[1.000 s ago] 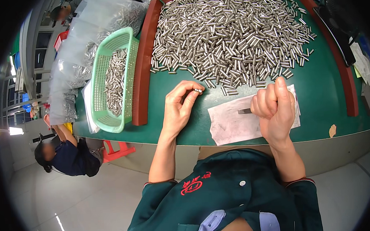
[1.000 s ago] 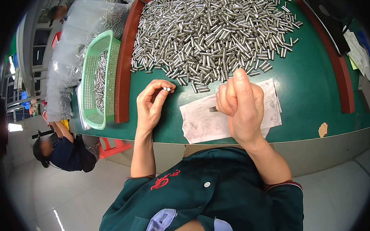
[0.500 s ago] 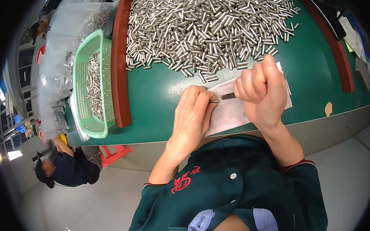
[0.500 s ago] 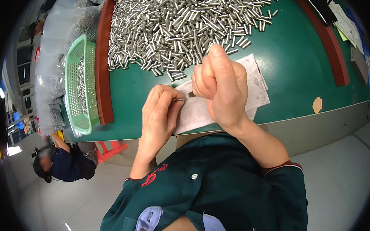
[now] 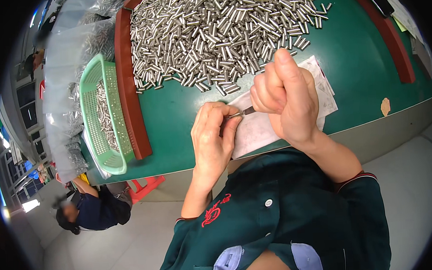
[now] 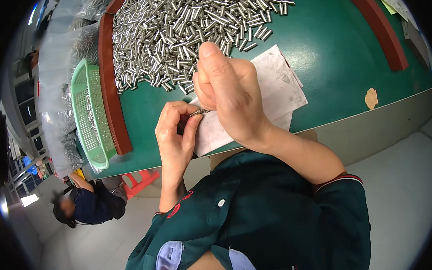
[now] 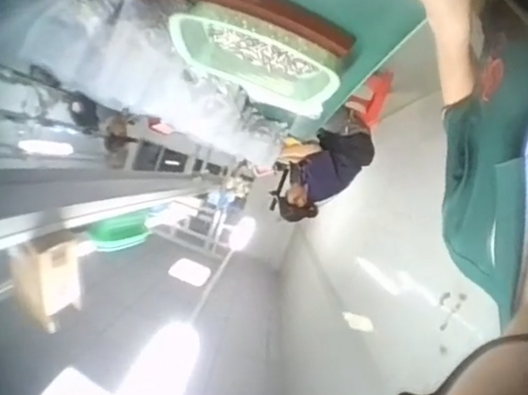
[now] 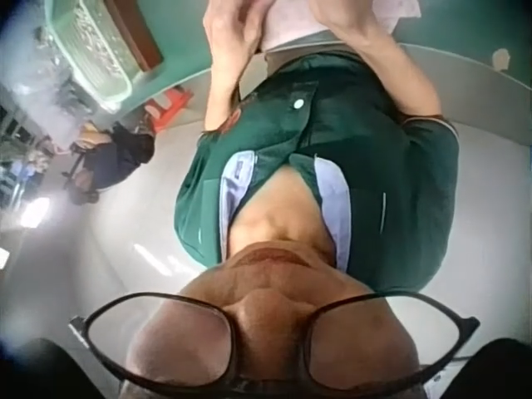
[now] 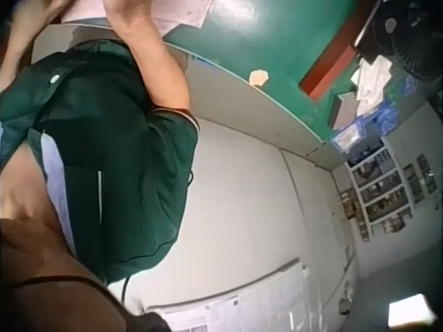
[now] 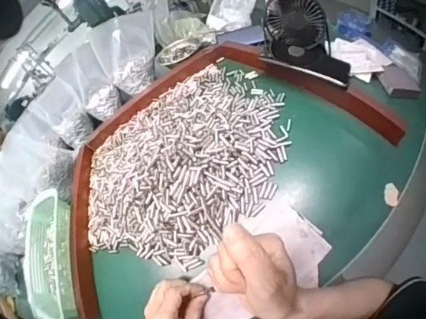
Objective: Assembling and inspecting small metal pins using a handheld pick tool.
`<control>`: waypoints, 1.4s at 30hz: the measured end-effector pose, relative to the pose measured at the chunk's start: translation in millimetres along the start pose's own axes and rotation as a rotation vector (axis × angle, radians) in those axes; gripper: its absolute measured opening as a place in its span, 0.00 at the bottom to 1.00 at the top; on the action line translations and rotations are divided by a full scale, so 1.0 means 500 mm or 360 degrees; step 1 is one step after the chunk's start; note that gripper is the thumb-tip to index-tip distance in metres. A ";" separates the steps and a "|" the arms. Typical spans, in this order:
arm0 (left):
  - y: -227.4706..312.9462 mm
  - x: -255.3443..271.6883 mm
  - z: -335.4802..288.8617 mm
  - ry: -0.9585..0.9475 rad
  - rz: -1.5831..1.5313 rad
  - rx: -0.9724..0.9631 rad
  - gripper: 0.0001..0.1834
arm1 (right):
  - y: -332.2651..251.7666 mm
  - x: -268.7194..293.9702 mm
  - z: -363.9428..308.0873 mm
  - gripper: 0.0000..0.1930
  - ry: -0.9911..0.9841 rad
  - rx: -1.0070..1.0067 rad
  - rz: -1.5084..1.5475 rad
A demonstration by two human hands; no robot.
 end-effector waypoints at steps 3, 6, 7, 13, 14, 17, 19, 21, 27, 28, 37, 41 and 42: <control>-0.001 0.001 0.000 -0.0002 -0.0005 0.0001 0.08 | -0.001 -0.005 0.000 0.24 -0.0016 0.0029 -0.0014; -0.002 0.002 0.000 -0.0006 -0.0008 0.0004 0.08 | 0.001 -0.006 0.001 0.24 -0.0004 0.0009 0.0005; -0.003 0.002 0.000 -0.0008 -0.0013 0.0010 0.08 | 0.002 -0.008 0.001 0.24 -0.0011 -0.0006 0.0012; -0.004 0.004 0.002 -0.0001 -0.0046 0.0000 0.09 | 0.002 -0.015 0.002 0.24 -0.0045 0.0021 -0.0009; -0.004 0.004 0.003 0.0002 -0.0061 0.0006 0.09 | 0.000 -0.017 0.001 0.24 -0.0061 0.0043 -0.0014; -0.004 0.007 0.002 0.0015 -0.0081 -0.0018 0.09 | -0.001 -0.021 0.000 0.23 -0.0077 0.0043 -0.0062; -0.003 0.008 0.003 0.0020 -0.0090 -0.0017 0.09 | 0.000 -0.022 0.000 0.23 -0.0075 0.0049 -0.0069; -0.006 0.008 0.003 0.0026 -0.0098 -0.0014 0.09 | 0.002 -0.021 0.001 0.23 -0.0075 0.0052 -0.0075; -0.006 0.009 0.004 0.0033 -0.0127 -0.0029 0.09 | -0.001 -0.026 -0.004 0.23 -0.0081 0.0125 -0.0174; -0.008 0.010 0.004 0.0028 -0.0114 -0.0006 0.09 | -0.001 -0.026 -0.004 0.23 -0.0090 0.0112 -0.0162; -0.014 0.009 0.004 0.0031 -0.0102 0.0018 0.09 | -0.001 -0.022 -0.002 0.24 -0.0086 0.0057 -0.0083; -0.012 0.010 0.005 0.0031 -0.0109 0.0021 0.09 | -0.002 -0.026 -0.003 0.24 -0.0107 0.0095 -0.0141; -0.012 0.010 0.005 0.0031 -0.0108 0.0022 0.09 | -0.001 -0.027 -0.004 0.24 -0.0107 0.0094 -0.0141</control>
Point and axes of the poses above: each hand's wrist, its own z-axis towards the middle knuckle, its own x-axis out of the back of the hand, y = z × x, the point moved 10 cm from there along z, towards the middle knuckle, and after that the axes turned 4 degrees about -x, right-handed, at the moved point
